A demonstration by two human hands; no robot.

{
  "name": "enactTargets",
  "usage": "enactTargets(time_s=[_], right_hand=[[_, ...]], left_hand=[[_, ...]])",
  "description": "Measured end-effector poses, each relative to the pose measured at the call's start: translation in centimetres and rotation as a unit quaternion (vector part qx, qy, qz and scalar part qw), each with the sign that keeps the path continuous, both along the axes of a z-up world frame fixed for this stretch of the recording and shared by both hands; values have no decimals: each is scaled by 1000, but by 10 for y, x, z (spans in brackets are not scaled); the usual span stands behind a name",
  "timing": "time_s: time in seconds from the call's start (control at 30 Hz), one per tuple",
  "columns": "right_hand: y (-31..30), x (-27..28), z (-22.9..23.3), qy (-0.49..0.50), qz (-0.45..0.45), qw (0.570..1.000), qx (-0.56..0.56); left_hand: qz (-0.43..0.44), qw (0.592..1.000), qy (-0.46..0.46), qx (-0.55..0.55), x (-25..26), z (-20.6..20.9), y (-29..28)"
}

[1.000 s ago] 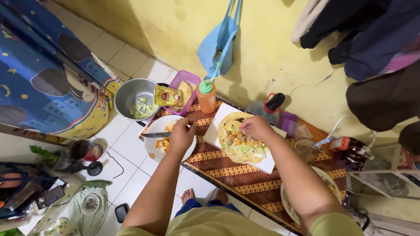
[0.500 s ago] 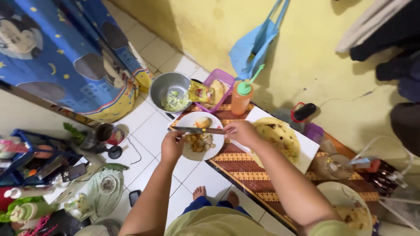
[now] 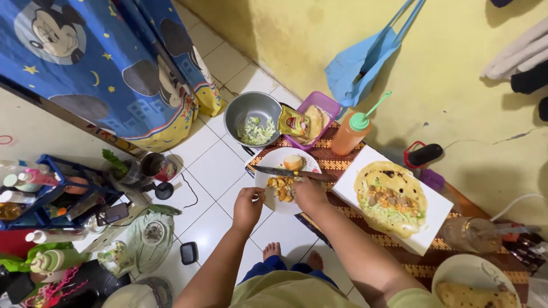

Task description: The recorder prepares a kebab wrap by adding shredded cabbage, pieces of cooked meat, and sauce to a tortilla on a table.

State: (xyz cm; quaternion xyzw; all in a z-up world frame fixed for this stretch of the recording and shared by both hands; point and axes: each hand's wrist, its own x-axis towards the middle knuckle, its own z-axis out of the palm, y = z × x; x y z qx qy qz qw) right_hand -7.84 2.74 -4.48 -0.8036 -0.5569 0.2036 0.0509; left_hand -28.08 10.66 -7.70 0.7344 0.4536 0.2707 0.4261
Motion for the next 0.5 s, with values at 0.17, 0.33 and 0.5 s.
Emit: enactTargets(time_s=[0.17,0.33,0.5], right_hand=[[1,3,-22,2,-16,999,33],[-8,4,-1,93,-98,989,55],[-18,4,29,197,-157,961,119]], left_hand=[[-3,999,8,-48,-2,11,4],[-23,999,10,-46,0,13,5],[-33,998,47,-4,7,20,0]])
